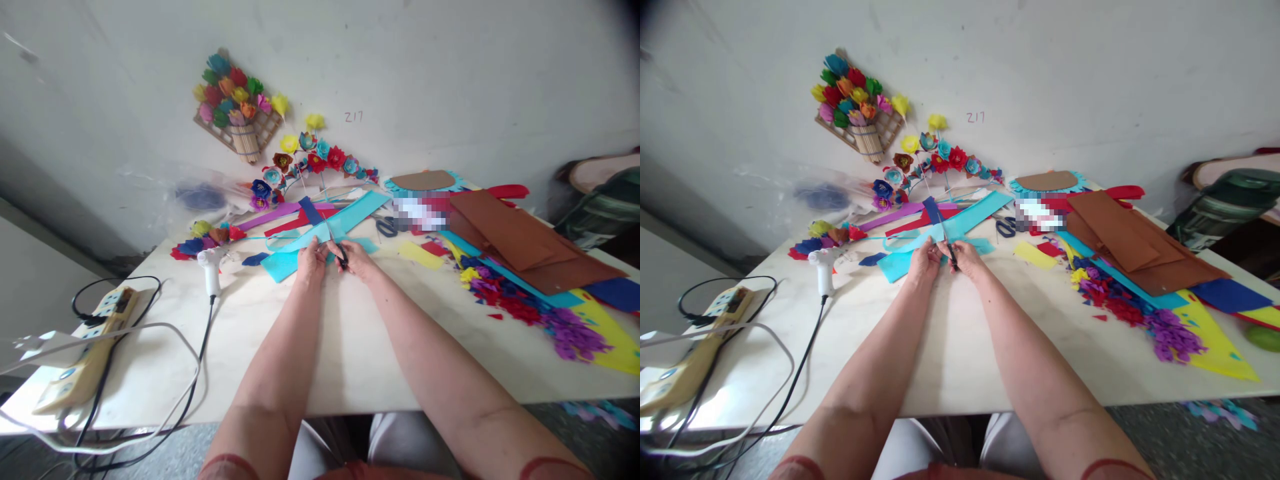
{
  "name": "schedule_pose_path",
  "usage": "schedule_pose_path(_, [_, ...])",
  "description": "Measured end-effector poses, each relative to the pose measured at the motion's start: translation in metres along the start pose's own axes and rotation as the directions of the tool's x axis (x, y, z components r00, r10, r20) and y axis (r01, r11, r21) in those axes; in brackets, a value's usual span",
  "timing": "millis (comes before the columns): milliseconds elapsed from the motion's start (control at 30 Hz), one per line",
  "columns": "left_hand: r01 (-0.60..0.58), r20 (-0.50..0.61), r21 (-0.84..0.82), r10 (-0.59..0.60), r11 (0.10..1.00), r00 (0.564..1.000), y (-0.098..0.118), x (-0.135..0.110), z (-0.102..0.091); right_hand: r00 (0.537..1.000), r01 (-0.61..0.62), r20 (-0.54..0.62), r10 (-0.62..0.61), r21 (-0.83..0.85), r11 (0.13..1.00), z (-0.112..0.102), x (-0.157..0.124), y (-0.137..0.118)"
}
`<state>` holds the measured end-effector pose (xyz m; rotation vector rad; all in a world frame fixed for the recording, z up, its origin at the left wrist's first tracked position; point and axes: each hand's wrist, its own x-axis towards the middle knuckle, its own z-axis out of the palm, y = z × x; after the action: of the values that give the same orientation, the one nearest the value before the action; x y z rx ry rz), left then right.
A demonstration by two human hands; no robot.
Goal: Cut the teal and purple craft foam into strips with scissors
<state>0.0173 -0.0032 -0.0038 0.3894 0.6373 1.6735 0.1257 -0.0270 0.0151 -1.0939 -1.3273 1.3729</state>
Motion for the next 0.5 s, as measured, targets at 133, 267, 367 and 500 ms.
schedule_pose_path(133, [0.017,-0.008,0.002,-0.017,1.000,1.000,-0.0002,0.0001,0.0003,1.000,-0.003,-0.012,0.003,-0.006,1.000,0.0004,0.0007,0.0003])
schedule_pose_path(267, [0.029,-0.017,0.003,-0.029,1.000,0.999,-0.0020,0.0017,-0.0012,1.000,-0.017,-0.022,0.017,-0.003,1.000,-0.0006,0.0034,0.0028])
schedule_pose_path(367, [0.034,-0.031,-0.011,-0.034,0.999,0.999,-0.0028,0.0030,-0.0019,0.999,-0.020,-0.037,0.020,0.004,1.000,-0.0015,0.0055,0.0044])
schedule_pose_path(500, [0.053,-0.102,-0.053,-0.058,0.997,0.993,-0.0004,0.0028,0.0005,0.996,-0.038,-0.082,0.037,-0.008,0.999,-0.0027,0.0079,0.0060])
